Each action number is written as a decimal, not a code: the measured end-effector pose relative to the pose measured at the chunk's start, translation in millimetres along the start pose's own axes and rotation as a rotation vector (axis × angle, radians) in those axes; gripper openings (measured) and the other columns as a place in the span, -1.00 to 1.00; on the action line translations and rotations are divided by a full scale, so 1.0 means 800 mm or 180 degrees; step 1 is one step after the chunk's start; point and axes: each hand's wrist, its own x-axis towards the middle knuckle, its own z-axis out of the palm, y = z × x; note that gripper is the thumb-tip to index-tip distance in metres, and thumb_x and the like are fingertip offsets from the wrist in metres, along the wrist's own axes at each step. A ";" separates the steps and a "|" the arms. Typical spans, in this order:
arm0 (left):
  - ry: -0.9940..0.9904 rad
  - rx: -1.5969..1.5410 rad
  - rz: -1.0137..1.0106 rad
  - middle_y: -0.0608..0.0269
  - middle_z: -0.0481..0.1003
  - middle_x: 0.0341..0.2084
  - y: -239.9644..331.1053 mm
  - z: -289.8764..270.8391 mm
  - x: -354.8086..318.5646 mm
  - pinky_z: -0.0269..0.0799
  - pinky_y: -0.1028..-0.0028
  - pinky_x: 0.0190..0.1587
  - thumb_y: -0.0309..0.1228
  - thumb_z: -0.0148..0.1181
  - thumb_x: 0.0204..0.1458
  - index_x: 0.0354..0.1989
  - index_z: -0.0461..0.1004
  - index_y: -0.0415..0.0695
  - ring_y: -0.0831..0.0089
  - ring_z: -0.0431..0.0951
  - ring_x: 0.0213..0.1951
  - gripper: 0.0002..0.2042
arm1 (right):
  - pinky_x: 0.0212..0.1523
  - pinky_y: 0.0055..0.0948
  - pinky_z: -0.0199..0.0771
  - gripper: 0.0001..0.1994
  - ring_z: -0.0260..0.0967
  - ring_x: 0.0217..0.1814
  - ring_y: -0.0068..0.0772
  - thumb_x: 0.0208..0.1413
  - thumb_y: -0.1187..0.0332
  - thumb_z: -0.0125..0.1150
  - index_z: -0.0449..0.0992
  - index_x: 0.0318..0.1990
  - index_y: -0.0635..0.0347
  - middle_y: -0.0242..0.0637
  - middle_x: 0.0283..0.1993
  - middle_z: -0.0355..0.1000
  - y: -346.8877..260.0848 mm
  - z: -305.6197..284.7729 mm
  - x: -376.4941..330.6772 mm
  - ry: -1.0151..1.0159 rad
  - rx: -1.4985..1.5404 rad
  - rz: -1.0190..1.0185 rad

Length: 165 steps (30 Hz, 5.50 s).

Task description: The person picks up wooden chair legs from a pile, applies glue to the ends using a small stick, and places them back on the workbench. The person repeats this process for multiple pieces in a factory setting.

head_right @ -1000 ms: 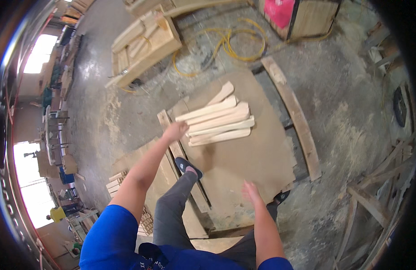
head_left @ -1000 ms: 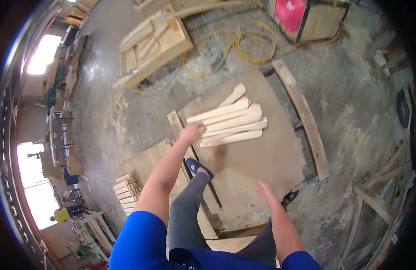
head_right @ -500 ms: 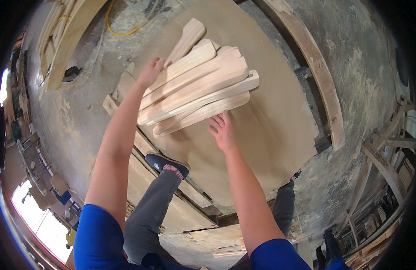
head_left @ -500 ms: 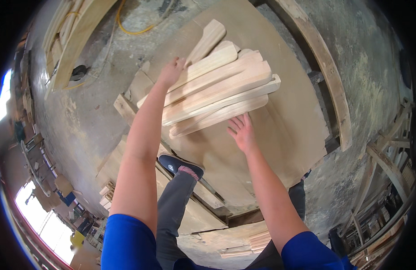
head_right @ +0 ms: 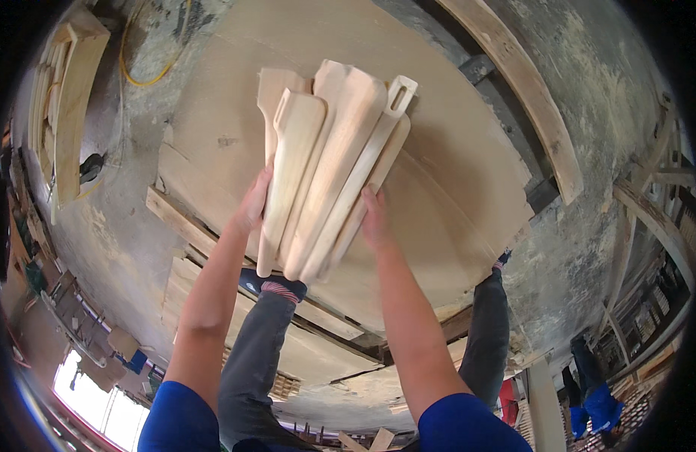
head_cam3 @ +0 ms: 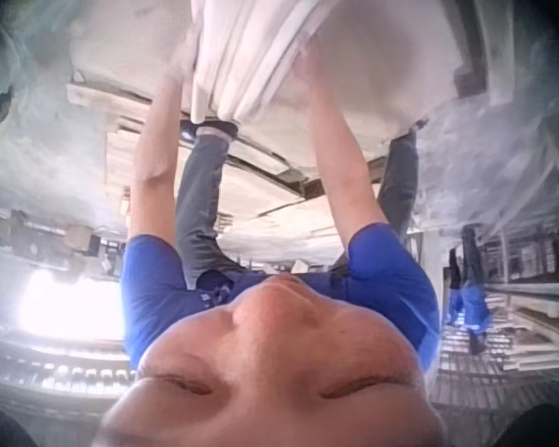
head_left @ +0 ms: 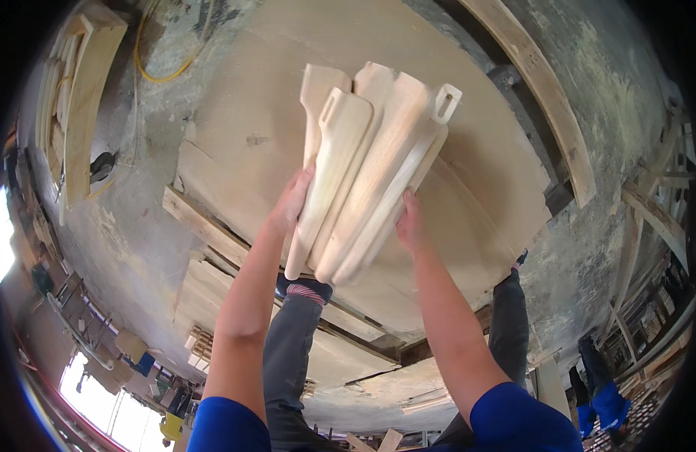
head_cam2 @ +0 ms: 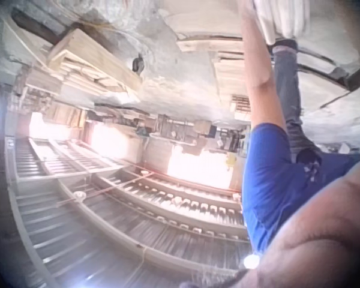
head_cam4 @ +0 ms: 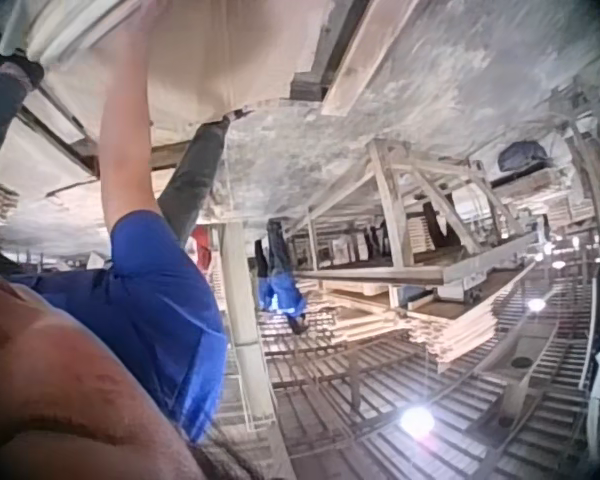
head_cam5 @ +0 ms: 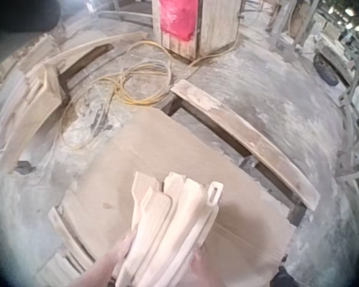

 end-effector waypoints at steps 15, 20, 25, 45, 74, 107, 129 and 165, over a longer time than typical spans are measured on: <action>-0.0675 -0.1125 -0.0409 0.13 0.20 0.20 -0.057 0.098 -0.035 0.26 0.25 0.16 0.40 -0.42 -0.02 0.30 0.03 -0.05 0.25 0.26 0.18 -0.13 | 0.35 -0.31 -0.16 0.03 -0.13 0.41 -0.24 -0.08 0.01 0.31 -0.30 0.37 0.17 -0.05 0.37 -0.06 -0.088 -0.063 -0.023 -0.0168 -0.1116 0.1007; -0.0856 -0.1071 0.0026 0.12 0.17 0.21 -0.047 0.136 -0.054 0.25 0.28 0.17 0.34 -0.44 0.04 0.31 -0.02 -0.08 0.27 0.24 0.19 -0.17 | 0.35 -0.30 -0.16 0.03 -0.18 0.43 -0.24 -0.07 -0.06 0.28 -0.31 0.37 0.17 -0.08 0.40 -0.13 -0.061 -0.108 -0.040 -0.0141 -0.0868 0.1071; -0.1136 -0.1855 -0.0908 0.13 0.17 0.21 -0.066 0.160 -0.098 0.24 0.24 0.18 0.33 -0.38 0.04 0.30 0.02 -0.04 0.23 0.24 0.19 -0.19 | 0.35 -0.29 -0.13 -0.01 -0.20 0.43 -0.22 -0.04 -0.12 0.21 -0.23 0.36 0.20 -0.10 0.39 -0.11 -0.084 -0.114 -0.096 -0.0317 -0.0581 0.1194; -0.1544 -0.1735 -0.0177 0.17 0.28 0.14 0.002 0.272 -0.179 0.28 0.23 0.14 0.29 -0.38 0.06 0.26 0.10 -0.08 0.24 0.33 0.11 -0.23 | 0.32 -0.34 -0.01 -0.01 -0.02 0.37 -0.20 -0.11 0.04 0.30 -0.23 0.36 0.18 -0.01 0.32 0.04 -0.168 -0.147 -0.193 -0.0464 -0.1113 0.0509; -0.3560 0.1679 0.1626 0.01 0.26 0.14 0.334 1.046 -0.885 0.25 0.17 0.14 0.27 -0.11 -0.06 0.25 0.09 -0.17 0.12 0.32 0.12 -0.16 | 0.09 -0.29 0.33 -0.18 0.28 0.13 -0.34 -0.09 -0.09 0.20 0.11 0.24 0.24 -0.19 0.14 0.26 -0.791 -0.394 -1.013 -0.0390 0.0755 -0.3321; -0.2882 0.1119 0.3804 -0.06 0.10 0.21 0.589 1.839 -0.936 0.32 0.32 0.07 -0.02 0.18 -0.09 0.25 0.06 -0.19 0.16 0.29 0.11 -0.23 | 0.25 -0.26 0.07 -0.22 0.13 0.26 -0.16 0.01 -0.27 -0.07 0.23 0.21 0.20 -0.13 0.29 0.12 -1.589 -0.733 -1.171 0.2901 -0.2547 -0.2663; -0.1160 0.2215 0.6303 -0.13 0.04 0.24 0.479 1.755 -0.941 -0.06 0.10 0.26 -0.22 0.16 -0.01 0.24 0.12 -0.14 0.02 -0.05 0.30 -0.37 | -0.63 -0.70 0.27 -0.59 0.28 -0.64 -0.72 0.20 0.12 -0.08 0.40 0.05 0.20 -0.40 -0.54 0.36 -1.303 -0.659 -1.649 0.4458 -0.4687 -0.3409; -0.8841 0.5912 0.3960 0.01 0.38 -0.13 -0.352 1.706 -1.236 0.30 0.22 -0.03 -0.16 0.04 0.08 0.24 0.13 -0.05 0.08 0.39 -0.08 -0.45 | -0.07 -0.10 0.42 -0.57 0.44 -0.10 0.02 0.18 0.19 -0.02 0.27 0.15 0.20 0.17 -0.08 0.39 -0.498 -0.957 -1.581 0.1883 0.0928 -0.6460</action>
